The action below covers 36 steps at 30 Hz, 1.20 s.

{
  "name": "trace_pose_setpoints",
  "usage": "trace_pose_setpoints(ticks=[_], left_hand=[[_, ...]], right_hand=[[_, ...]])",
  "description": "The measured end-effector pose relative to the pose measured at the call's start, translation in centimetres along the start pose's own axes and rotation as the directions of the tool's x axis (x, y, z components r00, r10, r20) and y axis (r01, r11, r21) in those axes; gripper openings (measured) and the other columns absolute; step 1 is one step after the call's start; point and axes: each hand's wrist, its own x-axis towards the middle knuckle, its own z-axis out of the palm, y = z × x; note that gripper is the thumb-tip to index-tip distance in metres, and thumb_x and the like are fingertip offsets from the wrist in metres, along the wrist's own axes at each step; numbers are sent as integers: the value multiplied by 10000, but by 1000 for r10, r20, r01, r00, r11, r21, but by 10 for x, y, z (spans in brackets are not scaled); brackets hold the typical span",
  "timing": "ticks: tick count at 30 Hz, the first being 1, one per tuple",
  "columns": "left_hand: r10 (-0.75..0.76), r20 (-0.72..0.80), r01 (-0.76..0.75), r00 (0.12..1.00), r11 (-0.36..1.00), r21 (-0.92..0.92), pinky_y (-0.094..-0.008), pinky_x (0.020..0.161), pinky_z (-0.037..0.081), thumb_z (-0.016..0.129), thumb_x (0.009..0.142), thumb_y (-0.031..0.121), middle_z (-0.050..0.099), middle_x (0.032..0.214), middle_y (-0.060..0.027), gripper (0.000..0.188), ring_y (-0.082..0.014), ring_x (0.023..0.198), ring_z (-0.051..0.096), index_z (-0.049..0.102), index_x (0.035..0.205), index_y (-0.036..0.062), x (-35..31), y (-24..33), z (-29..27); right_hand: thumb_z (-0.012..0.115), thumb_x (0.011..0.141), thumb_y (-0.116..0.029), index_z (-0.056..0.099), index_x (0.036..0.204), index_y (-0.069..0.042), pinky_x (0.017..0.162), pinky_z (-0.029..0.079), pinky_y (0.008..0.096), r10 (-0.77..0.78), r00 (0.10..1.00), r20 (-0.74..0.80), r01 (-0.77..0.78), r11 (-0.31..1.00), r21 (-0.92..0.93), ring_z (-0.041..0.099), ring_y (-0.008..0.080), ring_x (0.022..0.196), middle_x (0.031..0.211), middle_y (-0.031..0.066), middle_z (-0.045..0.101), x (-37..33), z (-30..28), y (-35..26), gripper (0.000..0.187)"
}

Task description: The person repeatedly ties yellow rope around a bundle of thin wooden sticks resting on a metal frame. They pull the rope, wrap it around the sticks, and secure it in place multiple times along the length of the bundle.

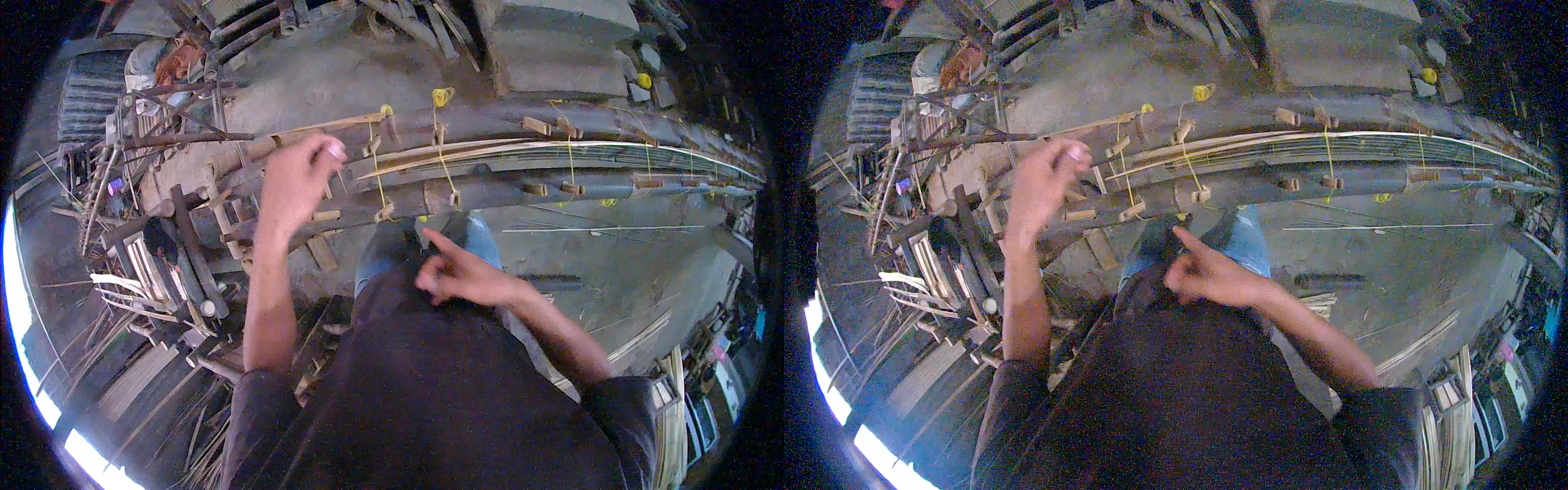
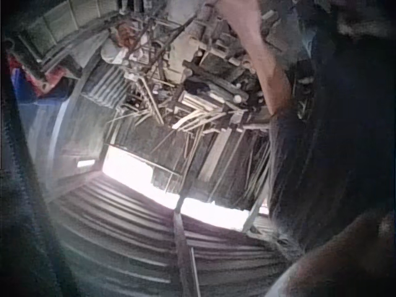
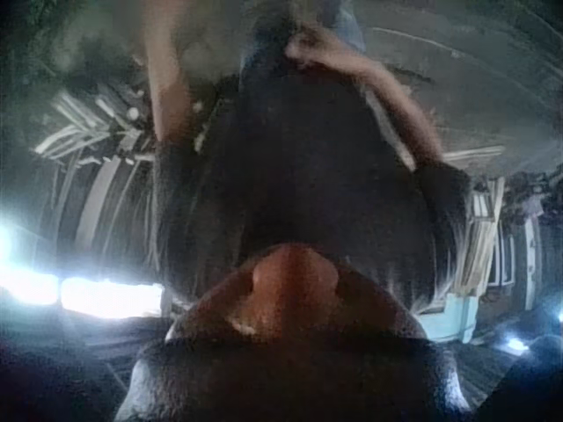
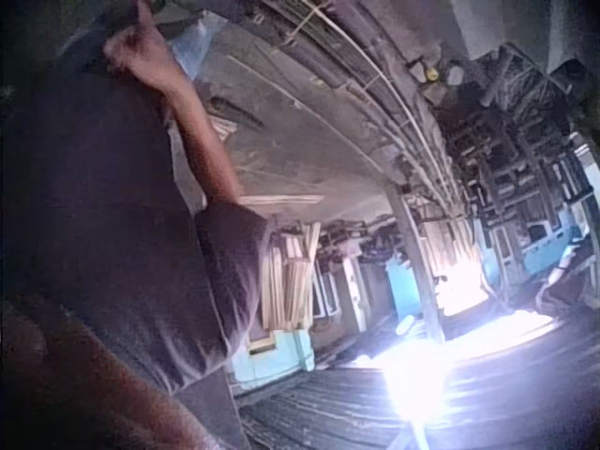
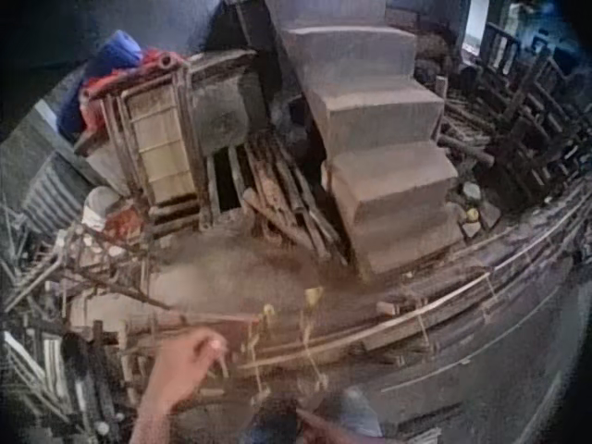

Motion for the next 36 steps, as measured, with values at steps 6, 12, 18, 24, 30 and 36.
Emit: trace_pose_setpoints(ticks=[6, 12, 18, 24, 30, 36], left_hand=[[285, 176, -321, 942, 918, 232, -472, 938, 452, 561, 911, 258, 635, 1145, -189, 363, -399, 1051, 577, 579, 1239, 103, -8, -44, 59], [375, -182, -403, 909, 901, -159, -440, 956, 444, 544, 914, 202, 579, 1257, -192, 430, -401, 1114, 541, 489, 1324, 84, -9, -52, 78], [474, -62, -470, 878, 880, 76, -465, 764, 507, 543, 919, 259, 660, 911, -239, 266, -410, 869, 634, 684, 954, 36, 19, -71, 88], [430, -53, -406, 901, 881, 244, -480, 732, 508, 528, 929, 263, 666, 843, -209, 258, -405, 789, 637, 687, 944, 60, 16, -63, 86], [405, -58, -408, 912, 912, -48, -419, 764, 510, 517, 944, 224, 695, 890, -146, 259, -303, 849, 660, 682, 942, 24, -1, -40, 61], [461, -181, -495, 869, 819, -291, -391, 702, 483, 508, 948, 317, 634, 711, -112, 370, -274, 707, 638, 622, 815, -9, 55, 20, 38]], right_hand=[[637, 864, -146, 672, 981, -57, 646, 492, 362, -488, 866, -106, 351, 746, -566, 621, 257, 723, 830, 155, 621, 58, 40, 32, 150], [634, 781, -125, 680, 938, -88, 720, 508, 416, -477, 752, 455, 419, -188, -888, 611, 324, 831, 811, 92, 579, 101, 43, -195, 167], [577, 864, -404, 695, 777, -6, 723, 532, 461, -233, 927, -294, -257, 176, -950, 661, 399, 795, 802, 202, 683, 178, -17, -163, 425], [562, 912, -264, 592, 759, -41, 526, 418, 406, -400, 701, -591, 656, 688, 312, 511, 204, 497, 589, 75, 550, 190, -21, -146, 272], [532, 926, -278, 614, 830, -36, 724, 504, 486, -235, 969, 72, 214, 661, -719, 623, 414, 776, 762, 239, 622, 83, 71, -5, 273], [487, 912, -303, 629, 788, -78, 660, 530, 491, -295, 955, 33, 191, 527, -828, 653, 382, 714, 758, 158, 672, 104, 86, 30, 293]])
